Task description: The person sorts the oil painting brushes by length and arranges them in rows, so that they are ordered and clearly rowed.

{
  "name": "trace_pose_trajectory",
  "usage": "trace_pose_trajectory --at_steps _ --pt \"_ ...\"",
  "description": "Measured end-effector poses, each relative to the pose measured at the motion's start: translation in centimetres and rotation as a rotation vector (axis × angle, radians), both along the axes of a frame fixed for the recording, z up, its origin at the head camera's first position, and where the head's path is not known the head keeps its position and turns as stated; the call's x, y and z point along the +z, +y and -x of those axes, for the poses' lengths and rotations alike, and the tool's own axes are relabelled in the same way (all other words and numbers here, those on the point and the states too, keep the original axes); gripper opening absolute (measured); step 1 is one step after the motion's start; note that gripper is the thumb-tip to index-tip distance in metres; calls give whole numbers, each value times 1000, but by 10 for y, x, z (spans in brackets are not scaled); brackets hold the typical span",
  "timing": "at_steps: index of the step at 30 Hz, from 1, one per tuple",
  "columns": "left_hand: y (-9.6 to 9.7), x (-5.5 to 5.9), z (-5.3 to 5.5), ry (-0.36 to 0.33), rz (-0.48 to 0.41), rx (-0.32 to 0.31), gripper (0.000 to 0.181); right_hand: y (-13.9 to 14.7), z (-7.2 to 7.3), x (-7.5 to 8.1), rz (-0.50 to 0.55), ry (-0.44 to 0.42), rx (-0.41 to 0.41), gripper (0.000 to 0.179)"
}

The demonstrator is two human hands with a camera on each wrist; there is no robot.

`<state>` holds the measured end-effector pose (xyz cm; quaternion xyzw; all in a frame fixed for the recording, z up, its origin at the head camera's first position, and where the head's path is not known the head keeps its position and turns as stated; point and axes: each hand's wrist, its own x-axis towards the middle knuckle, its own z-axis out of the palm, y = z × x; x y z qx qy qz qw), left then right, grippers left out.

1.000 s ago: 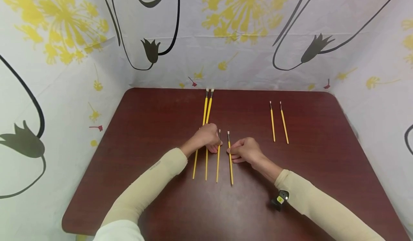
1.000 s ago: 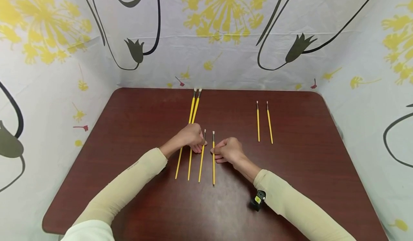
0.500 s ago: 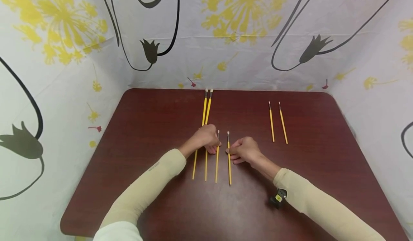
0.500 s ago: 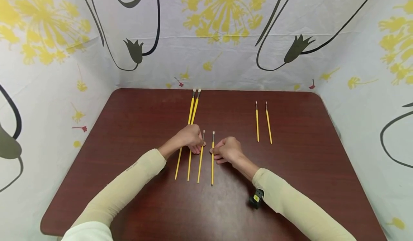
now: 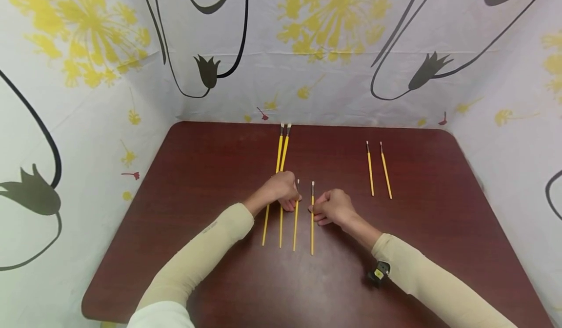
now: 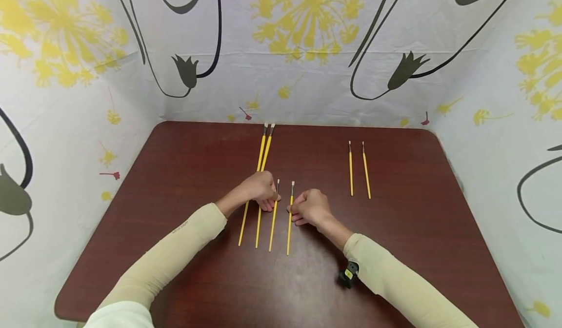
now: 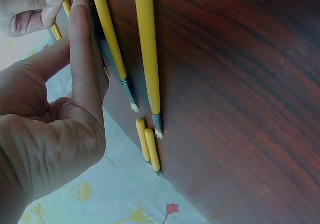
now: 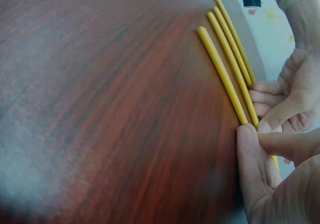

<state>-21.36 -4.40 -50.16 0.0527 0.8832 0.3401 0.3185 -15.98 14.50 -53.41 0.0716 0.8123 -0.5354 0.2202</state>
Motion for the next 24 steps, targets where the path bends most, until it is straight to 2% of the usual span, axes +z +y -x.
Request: trace_pose_trajectory --at_steps 9,15,24 --pt "3 2 1 1 69 -26 23 4 0 0 27 -5 24 14" --pt "3 2 1 9 44 -27 24 6 0 -1 40 2 22 14" --pt "2 1 1 -16 61 -15 25 6 0 -3 51 -4 27 14"
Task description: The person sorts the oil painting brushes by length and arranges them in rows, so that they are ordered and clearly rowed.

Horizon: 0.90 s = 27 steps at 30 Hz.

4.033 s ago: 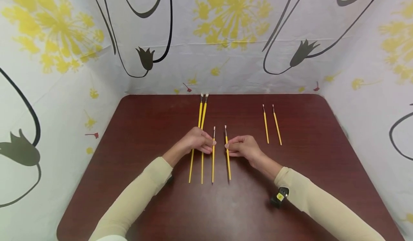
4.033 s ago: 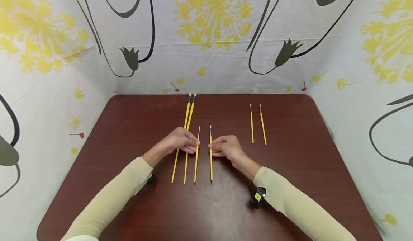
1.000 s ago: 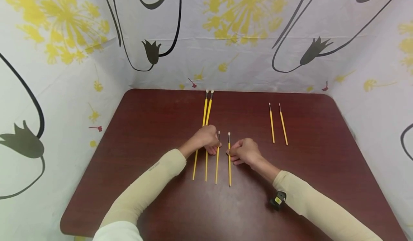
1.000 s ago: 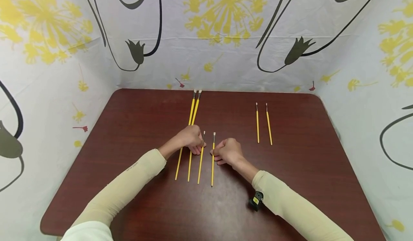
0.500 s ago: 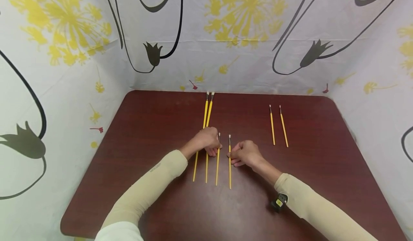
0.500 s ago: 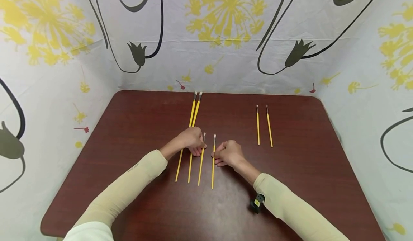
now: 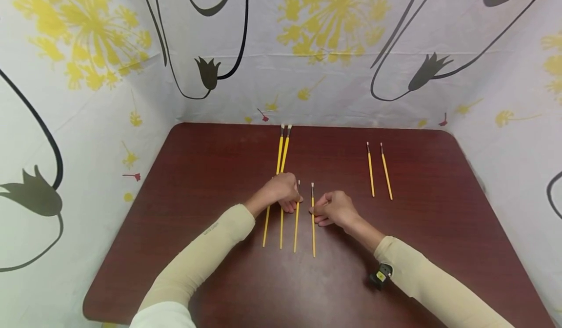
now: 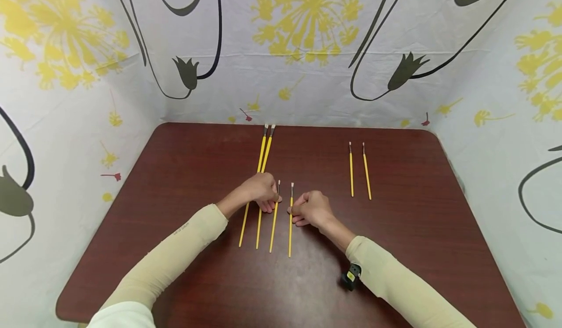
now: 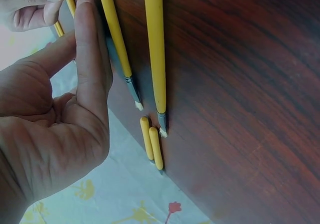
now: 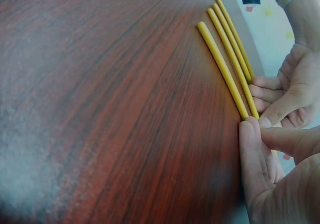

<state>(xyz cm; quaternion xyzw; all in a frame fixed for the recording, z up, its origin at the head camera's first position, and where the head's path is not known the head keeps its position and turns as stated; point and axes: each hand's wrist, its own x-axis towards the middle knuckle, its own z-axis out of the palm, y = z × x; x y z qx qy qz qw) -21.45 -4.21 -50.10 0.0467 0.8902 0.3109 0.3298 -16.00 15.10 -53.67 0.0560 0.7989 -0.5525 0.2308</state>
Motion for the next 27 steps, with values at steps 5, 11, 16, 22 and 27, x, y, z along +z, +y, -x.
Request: trace_pose_trajectory --at_steps 5,11,16,22,27 --pt "-1 3 0 6 -19 -2 25 1 0 0 11 15 0 14" --pt "-2 4 -1 12 -43 2 24 3 0 0 34 26 6 14" --pt "-3 5 -2 22 -53 -16 22 5 -2 -3 70 35 9 15" --pt "-9 11 -5 34 -51 -18 22 10 -5 -10 145 36 13 19" --pt "-16 18 -6 17 -115 -36 23 23 -4 -14 205 -1 88 22"
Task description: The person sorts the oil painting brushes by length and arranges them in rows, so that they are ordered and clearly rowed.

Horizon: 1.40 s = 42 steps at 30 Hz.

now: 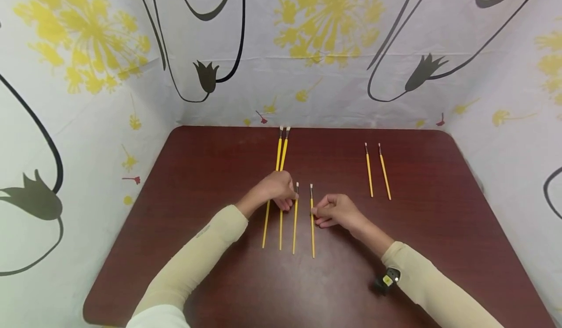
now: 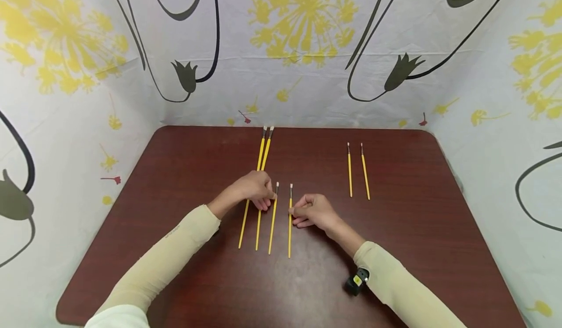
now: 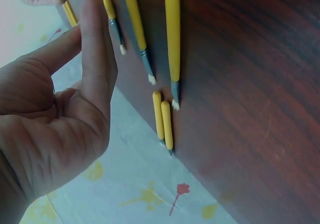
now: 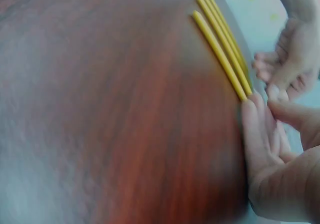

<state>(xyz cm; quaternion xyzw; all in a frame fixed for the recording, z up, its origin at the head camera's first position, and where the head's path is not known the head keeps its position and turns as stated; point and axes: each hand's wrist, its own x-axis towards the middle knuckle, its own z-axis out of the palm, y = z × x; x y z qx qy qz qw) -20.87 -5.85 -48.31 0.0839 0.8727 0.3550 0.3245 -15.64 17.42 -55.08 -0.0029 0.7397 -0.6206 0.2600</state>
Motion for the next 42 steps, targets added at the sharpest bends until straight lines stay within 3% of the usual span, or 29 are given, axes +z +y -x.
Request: trace_pose_trajectory --at_steps 5,10,15,23,26,30,35,38,42 --pt "-9 4 4 -58 -123 -66 24 20 4 6 25 -30 84 36" --pt "-14 2 12 -99 -287 -62 30 45 9 14 35 -21 76 46" --pt "-6 -5 19 -93 -473 25 31 73 16 25 35 5 45 54" --pt "25 -8 33 -42 -753 190 31 123 35 48 2 88 62 55" --pt "40 -9 37 -50 -814 229 29 133 41 50 33 124 -53 48" --pt "62 -11 43 -62 -879 318 26 140 51 47 110 183 -312 36" --pt "91 -13 53 -51 -937 406 27 145 66 43 82 235 -567 20" --pt "106 -15 57 -68 -935 433 29 147 77 40 -31 236 -608 24" --pt "122 -19 63 -101 -909 468 31 150 92 34 -219 225 -584 36"
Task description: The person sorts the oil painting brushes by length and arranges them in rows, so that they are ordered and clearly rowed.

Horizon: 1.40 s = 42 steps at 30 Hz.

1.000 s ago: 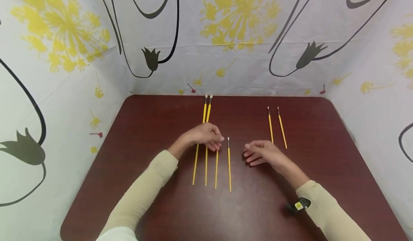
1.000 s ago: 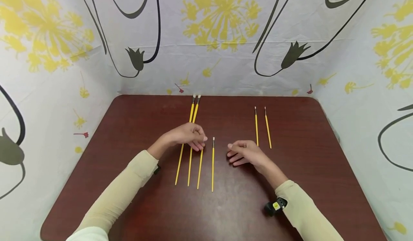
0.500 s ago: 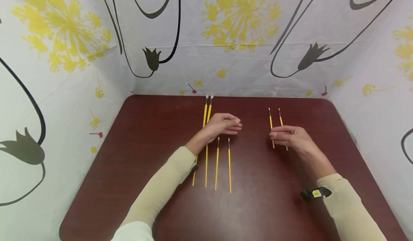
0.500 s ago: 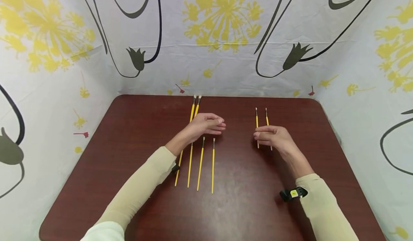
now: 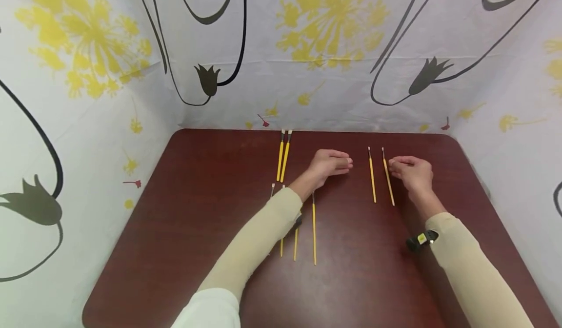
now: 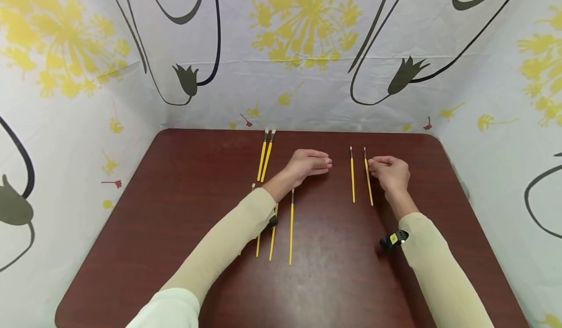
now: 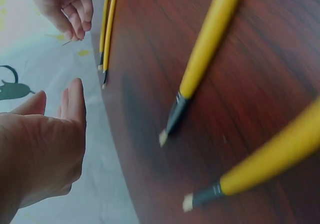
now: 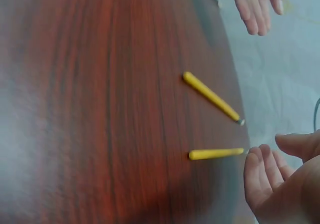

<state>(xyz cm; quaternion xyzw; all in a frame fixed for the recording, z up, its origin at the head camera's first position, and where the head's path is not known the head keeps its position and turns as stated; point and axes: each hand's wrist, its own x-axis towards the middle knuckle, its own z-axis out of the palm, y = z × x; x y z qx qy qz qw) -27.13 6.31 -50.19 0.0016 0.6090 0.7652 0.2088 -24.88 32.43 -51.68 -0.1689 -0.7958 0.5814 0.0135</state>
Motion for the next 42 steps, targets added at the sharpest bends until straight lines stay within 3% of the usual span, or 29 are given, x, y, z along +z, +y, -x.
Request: trace_pose_trajectory --at_steps 6,12,16,20,26,31,38,42 --pt "25 -7 6 -46 55 71 28 8 12 -7 -159 -55 54 38" --pt "52 -9 7 -47 92 157 17 18 14 -13 -83 -71 74 39" --pt "68 -10 8 -53 173 202 15 26 15 -15 -59 -75 88 42" --pt "81 -17 16 -69 270 223 9 30 19 -16 -69 -91 97 45" --pt "96 -26 31 -59 483 258 6 33 23 -21 -14 -85 136 44" --pt "103 -24 31 -37 659 264 13 31 25 -22 7 -94 143 41" --pt "113 -20 34 59 982 201 24 29 25 -22 1 -104 107 39" --pt "120 -19 37 104 1110 172 29 29 25 -23 -34 -86 100 42"
